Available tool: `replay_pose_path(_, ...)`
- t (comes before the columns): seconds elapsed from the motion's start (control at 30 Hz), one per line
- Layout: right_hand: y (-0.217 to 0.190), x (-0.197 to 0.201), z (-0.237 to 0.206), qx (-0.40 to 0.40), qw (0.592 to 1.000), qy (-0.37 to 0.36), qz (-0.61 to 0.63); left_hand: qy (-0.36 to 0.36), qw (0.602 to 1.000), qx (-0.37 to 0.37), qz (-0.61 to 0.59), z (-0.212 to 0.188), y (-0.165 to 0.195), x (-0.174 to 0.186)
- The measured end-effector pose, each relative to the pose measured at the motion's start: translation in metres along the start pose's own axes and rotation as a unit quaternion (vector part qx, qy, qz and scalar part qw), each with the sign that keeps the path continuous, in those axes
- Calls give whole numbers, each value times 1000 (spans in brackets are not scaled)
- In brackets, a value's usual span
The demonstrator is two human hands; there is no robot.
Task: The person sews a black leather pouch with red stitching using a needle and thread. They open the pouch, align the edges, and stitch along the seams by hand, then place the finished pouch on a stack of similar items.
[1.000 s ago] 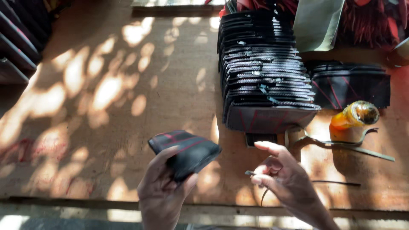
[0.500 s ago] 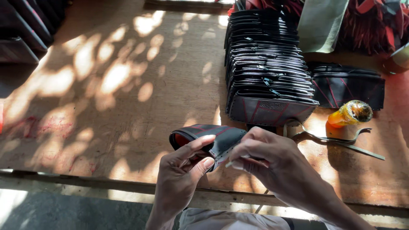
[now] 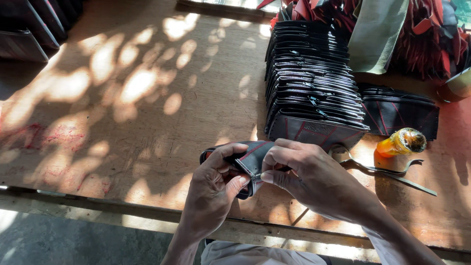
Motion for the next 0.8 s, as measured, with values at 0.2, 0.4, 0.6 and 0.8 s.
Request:
replay_pose_path(0.2, -10, 2, 8, 23, 999, 22, 11, -24, 999, -27, 11, 5, 3, 9)
replay_pose_path(0.4, -27, -3, 20, 87, 980, 153, 95, -36, 987, -27, -157, 28, -6, 22)
replay_pose_path(0.6, -1, -13, 43, -2, 976, 143, 165, -52, 955, 44, -288, 34, -10, 35)
replay_pose_path(0.8, -4, -16, 45, -20, 968, 126, 215, -67, 957, 77, -273, 28, 0, 42)
Point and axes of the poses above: each hand's wrist, its own z-axis towards the middle knuckle, its own x-axis out of the back of the hand, y = z × x, the point moved 7 cm from there along z, towards the middle knuckle, and after that the axes turned 3 degrees about y, right-handed, at the moved point
